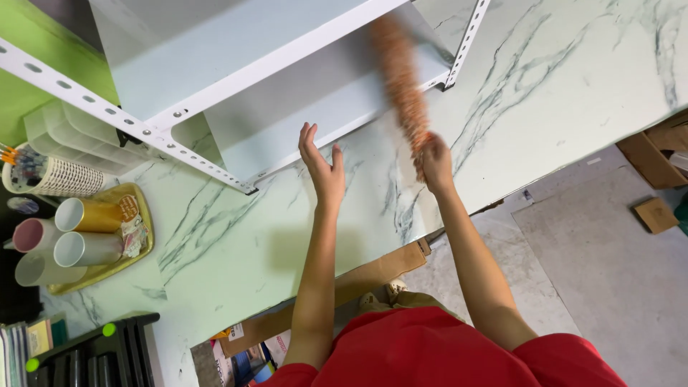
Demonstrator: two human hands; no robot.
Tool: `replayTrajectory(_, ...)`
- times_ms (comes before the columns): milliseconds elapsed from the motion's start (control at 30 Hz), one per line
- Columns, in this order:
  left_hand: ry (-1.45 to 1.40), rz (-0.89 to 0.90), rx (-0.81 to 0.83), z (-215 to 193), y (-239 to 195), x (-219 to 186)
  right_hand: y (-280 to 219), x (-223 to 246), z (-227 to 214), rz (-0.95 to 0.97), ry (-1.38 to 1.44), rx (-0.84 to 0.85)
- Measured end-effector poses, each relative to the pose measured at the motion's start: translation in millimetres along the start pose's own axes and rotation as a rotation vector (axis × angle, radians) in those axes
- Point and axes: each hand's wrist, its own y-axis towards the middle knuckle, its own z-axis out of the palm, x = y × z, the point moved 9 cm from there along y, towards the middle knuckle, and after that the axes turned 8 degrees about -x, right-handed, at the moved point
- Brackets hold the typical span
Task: Dusting a white metal shelving unit and then organizing stickers onto a black tote bag at a workstation.
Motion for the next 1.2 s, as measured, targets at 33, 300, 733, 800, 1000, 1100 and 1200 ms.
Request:
replayTrajectory(33,0.003,-0.004,-0.002,2,-3,3,-1,-2,6,0.003,-0.002,0.003)
replayTrajectory(300,0.009,0.080,-0.138,-6,-24,-11,-102,69,92,-0.300,-0.325,0.426)
replayTrajectory(733,-0.082,0.005,-0.068,17,-53,-9,-78,21,-50,-0.224,0.096,-0.324)
replayTrajectory(800,-0.131,0.004,-0.005,30,-58,-13,-105,59,-23,-0.423,-0.184,-0.161)
replayTrajectory(1000,-0.195,-0.057,0.121,48,-73,-28,-101,18,-49,-0.165,0.045,-0.350)
replayTrajectory(1100,-0.169,-0.040,0.149,61,-88,-22,-113,27,-53,-0.344,-0.142,-0.288)
replayTrajectory(1200,-0.188,-0.077,0.242,72,-100,-26,-116,13,-70,-0.271,-0.184,-0.135)
